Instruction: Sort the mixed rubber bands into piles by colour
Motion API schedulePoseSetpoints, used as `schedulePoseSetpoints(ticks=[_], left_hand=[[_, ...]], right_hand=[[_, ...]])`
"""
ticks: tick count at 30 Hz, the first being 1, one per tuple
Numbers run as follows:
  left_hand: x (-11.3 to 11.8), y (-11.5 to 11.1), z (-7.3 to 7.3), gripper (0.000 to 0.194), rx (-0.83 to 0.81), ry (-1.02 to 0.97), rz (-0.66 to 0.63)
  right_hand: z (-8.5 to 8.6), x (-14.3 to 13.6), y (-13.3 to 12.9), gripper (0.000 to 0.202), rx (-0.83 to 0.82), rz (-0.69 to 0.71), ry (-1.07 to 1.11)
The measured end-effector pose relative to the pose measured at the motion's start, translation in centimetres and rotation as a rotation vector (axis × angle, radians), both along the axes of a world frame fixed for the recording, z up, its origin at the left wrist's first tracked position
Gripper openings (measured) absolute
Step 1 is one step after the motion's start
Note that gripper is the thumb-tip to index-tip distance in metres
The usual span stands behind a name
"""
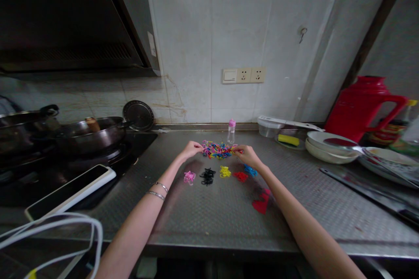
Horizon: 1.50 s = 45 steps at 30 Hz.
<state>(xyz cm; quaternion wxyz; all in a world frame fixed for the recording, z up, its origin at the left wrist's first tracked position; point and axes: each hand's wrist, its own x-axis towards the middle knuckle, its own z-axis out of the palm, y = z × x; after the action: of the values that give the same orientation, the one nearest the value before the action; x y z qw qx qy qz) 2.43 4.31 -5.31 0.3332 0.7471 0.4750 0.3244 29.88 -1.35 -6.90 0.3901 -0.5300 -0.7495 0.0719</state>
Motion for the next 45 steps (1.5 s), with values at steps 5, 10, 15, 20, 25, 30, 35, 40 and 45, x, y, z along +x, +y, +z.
schedulePoseSetpoints(ticks=[5, 10, 15, 20, 25, 30, 35, 40, 45], left_hand=[[-0.1, -1.6, 1.7, 0.035, -0.161, 0.007, 0.026], [-0.6, -2.1, 2.9, 0.039, -0.145, 0.073, -0.021], [-2.0, -2.2, 4.3, 0.037, -0.157, 0.227, -0.196], [-4.1, -2.4, 5.1, 0.031, -0.335, 0.371, -0.389], [-5.6, -2.7, 5.1, 0.029, -0.671, 0.466, -0.449], [-5.9, -2.9, 5.3, 0.026, -0.804, 0.501, -0.459], [-5.8, -2.8, 5.5, 0.028, -0.744, 0.402, -0.46], [-4.6, -2.5, 5.2, 0.038, -0.407, 0.219, -0.304], [-2.3, -2.6, 4.9, 0.037, -0.18, 0.07, -0.149]], right_hand=[[-0.1, 0.0, 0.0, 0.025, -0.019, 0.005, 0.0], [-0.2, 0.0, 0.2, 0.026, -0.007, 0.026, -0.022], [-0.2, 0.0, 0.2, 0.026, -0.005, 0.007, -0.065], [-0.1, 0.0, 0.0, 0.025, -0.044, -0.038, -0.073], [0.0, 0.5, -0.1, 0.027, -0.089, -0.141, -0.105], [-0.5, 2.0, 0.0, 0.027, -0.097, -0.301, -0.145], [-1.1, 3.3, 0.2, 0.025, -0.121, -0.315, -0.154], [-1.0, 2.8, 0.1, 0.022, -0.146, -0.201, -0.235], [-1.4, 2.3, 0.5, 0.021, -0.15, -0.193, -0.258]])
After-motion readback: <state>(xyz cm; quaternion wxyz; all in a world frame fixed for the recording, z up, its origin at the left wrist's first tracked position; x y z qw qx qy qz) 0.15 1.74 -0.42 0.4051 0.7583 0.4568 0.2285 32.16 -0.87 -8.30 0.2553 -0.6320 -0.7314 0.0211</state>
